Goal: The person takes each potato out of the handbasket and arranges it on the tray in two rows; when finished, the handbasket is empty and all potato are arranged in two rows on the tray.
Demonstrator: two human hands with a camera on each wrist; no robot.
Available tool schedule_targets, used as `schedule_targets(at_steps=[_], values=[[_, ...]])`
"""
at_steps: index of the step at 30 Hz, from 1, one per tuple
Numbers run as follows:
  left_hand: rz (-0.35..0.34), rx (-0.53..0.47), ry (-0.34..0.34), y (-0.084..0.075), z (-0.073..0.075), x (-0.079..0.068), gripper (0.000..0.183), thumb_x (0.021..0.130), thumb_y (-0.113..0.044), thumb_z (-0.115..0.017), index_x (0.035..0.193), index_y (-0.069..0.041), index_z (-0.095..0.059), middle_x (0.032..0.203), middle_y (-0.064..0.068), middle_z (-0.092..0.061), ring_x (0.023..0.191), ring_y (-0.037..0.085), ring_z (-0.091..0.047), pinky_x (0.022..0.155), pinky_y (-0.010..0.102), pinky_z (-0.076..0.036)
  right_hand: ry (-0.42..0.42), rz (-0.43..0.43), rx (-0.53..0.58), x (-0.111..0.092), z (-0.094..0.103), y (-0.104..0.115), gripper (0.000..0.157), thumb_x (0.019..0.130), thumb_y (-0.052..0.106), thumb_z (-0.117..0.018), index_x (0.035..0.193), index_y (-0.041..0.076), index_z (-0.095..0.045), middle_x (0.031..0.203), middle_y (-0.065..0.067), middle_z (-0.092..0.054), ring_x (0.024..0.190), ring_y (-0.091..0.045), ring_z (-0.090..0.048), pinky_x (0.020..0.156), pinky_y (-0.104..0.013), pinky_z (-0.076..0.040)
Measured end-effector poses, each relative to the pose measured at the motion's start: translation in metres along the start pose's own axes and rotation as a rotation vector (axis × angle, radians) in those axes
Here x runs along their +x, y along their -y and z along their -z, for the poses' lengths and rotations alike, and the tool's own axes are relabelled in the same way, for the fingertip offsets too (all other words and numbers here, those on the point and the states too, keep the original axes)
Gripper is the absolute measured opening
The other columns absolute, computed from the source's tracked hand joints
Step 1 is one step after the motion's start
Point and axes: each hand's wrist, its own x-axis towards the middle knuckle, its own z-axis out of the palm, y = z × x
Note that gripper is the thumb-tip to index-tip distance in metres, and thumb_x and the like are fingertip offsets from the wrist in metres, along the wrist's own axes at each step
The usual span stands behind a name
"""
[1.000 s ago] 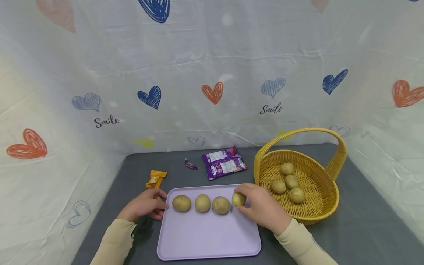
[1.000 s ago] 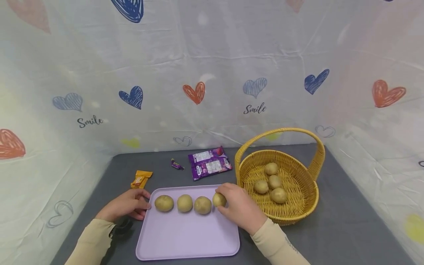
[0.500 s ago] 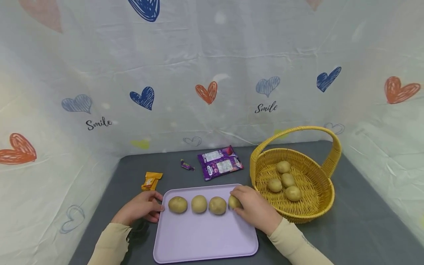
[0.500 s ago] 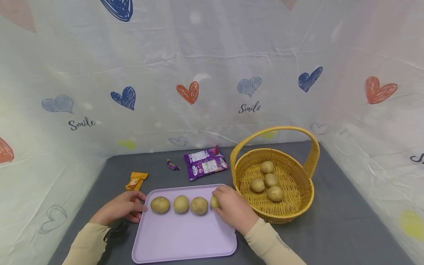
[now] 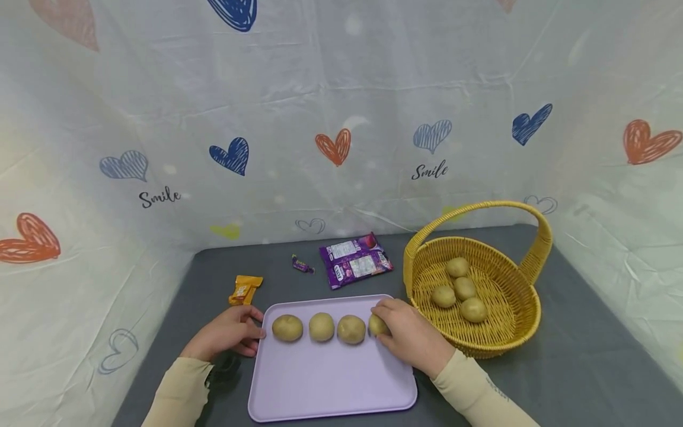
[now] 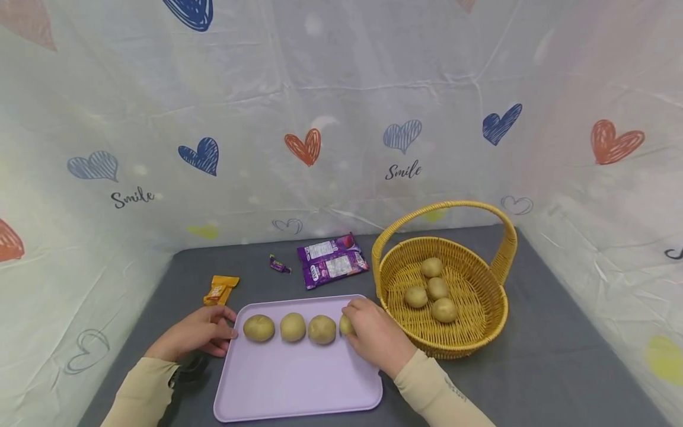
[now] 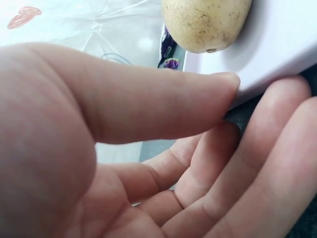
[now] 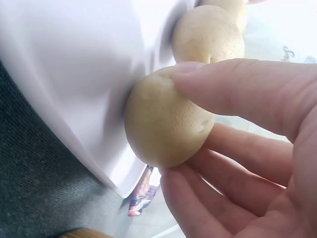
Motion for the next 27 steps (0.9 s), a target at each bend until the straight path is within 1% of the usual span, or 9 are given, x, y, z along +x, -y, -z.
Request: schedule_targets(at_steps=[2,7,13,17,22,27], values=[[-0.007,0.004,-0.002,-0.0004,0.0005,0.0007,0.046,0.094,-0.013,-0.080,0.130,0.005,-0.057,0.082,0.011,-0.067,0.065,0.017,-0.069,0.067,0.038,-0.068,0.006,-0.014,0.003,0.0001,0.0001,-0.0001,0.042,0.081,0.009,-0.092,0.119,0.000,-0.077,0.117,-0.009,-0.075,0.109,-0.026,-0.073,0.097,-0.043,-0.063],[0.002,0.009,-0.003,0.0017,-0.0003,0.0009,0.047,0.094,-0.014,-0.081,0.130,0.004,-0.056,0.084,0.011,-0.067,0.066,0.018,-0.070,0.067,0.037,-0.068,0.045,-0.047,0.019,-0.0012,-0.0008,0.0006,0.042,0.085,0.013,-0.090,0.122,0.001,-0.076,0.120,-0.010,-0.075,0.112,-0.027,-0.072,0.099,-0.045,-0.063],[-0.013,0.009,-0.013,0.0051,0.0001,0.0026,0.048,0.095,-0.015,-0.080,0.131,0.005,-0.056,0.084,0.012,-0.068,0.066,0.018,-0.070,0.066,0.037,-0.068,0.036,-0.034,0.002,-0.0004,0.0001,0.0011,0.039,0.086,0.014,-0.089,0.121,0.002,-0.076,0.117,-0.008,-0.074,0.109,-0.026,-0.072,0.097,-0.045,-0.063],[-0.013,0.007,-0.008,0.0060,0.0003,0.0025,0.048,0.095,-0.015,-0.080,0.132,0.005,-0.056,0.084,0.012,-0.068,0.066,0.018,-0.070,0.066,0.038,-0.068,0.031,-0.039,0.000,-0.0008,0.0007,0.0018,0.038,0.086,0.013,-0.089,0.119,0.002,-0.076,0.115,-0.008,-0.074,0.108,-0.027,-0.072,0.097,-0.045,-0.063],[-0.014,0.011,-0.003,0.0048,0.0012,0.0031,0.048,0.095,-0.015,-0.080,0.132,0.006,-0.057,0.084,0.012,-0.068,0.066,0.018,-0.070,0.066,0.038,-0.068,-0.002,-0.049,-0.027,-0.0023,0.0037,0.0046,0.033,0.084,0.012,-0.091,0.111,0.000,-0.077,0.106,-0.009,-0.073,0.099,-0.026,-0.071,0.089,-0.044,-0.064],[-0.010,0.006,-0.001,0.0029,0.0012,0.0030,0.048,0.095,-0.014,-0.080,0.132,0.005,-0.056,0.084,0.012,-0.068,0.066,0.018,-0.070,0.066,0.038,-0.068,0.011,-0.072,-0.048,-0.0034,0.0091,0.0083,0.032,0.082,0.011,-0.093,0.107,0.000,-0.076,0.100,-0.009,-0.071,0.094,-0.025,-0.070,0.082,-0.042,-0.064]])
